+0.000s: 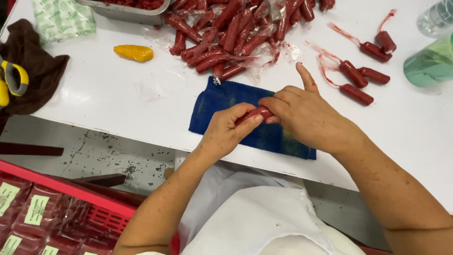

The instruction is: The person wraps individual sausages in clear plastic film, twisting the ends to seal them. They then place the wrapped sausages into a red basket.

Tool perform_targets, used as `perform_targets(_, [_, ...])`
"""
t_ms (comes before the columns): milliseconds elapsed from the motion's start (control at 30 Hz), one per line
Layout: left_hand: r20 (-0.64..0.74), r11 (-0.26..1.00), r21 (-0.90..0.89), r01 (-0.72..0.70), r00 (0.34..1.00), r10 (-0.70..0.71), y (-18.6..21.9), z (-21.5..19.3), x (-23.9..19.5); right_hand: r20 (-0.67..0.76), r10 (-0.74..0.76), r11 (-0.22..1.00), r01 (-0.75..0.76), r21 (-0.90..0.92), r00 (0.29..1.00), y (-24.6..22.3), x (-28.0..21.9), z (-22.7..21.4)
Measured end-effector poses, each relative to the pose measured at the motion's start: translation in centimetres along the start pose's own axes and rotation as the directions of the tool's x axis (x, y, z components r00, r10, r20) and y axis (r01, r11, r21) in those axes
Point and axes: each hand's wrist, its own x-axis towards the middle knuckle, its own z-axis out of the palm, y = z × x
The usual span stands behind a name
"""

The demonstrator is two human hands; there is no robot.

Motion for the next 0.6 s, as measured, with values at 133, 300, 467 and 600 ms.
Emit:
perform_targets(133, [-0.013,0.999,-0.015,0.052,0.999,-0.052,-0.5,-0.9,-0.7,-0.023,-0.024,0.992,0.021,-0.122,0.999,-1.0,1.1,0.3])
perform_targets(300, [0.059,0.983,0.174,0.055,0.996,-0.066,0.6,-3.0,-0.7,-0.006,-0.046,0.980,0.044,-0.193,0.999,-1.3,3.5,2.0])
perform_targets(467, [-0.047,0.987,0.096,0.126,0.991,-0.122,-2.6,-2.9,0.9,-0.204,-0.351,0.905,0.275,-0.324,0.914,-1.0,6.8,2.9])
perform_targets(600, [0.109,0.987,0.105,0.119,0.985,-0.131,-1.5,-6.7,-1.3,-0.160,-0.434,0.882,0.382,-0.278,0.886,1.0,7.8,1.1])
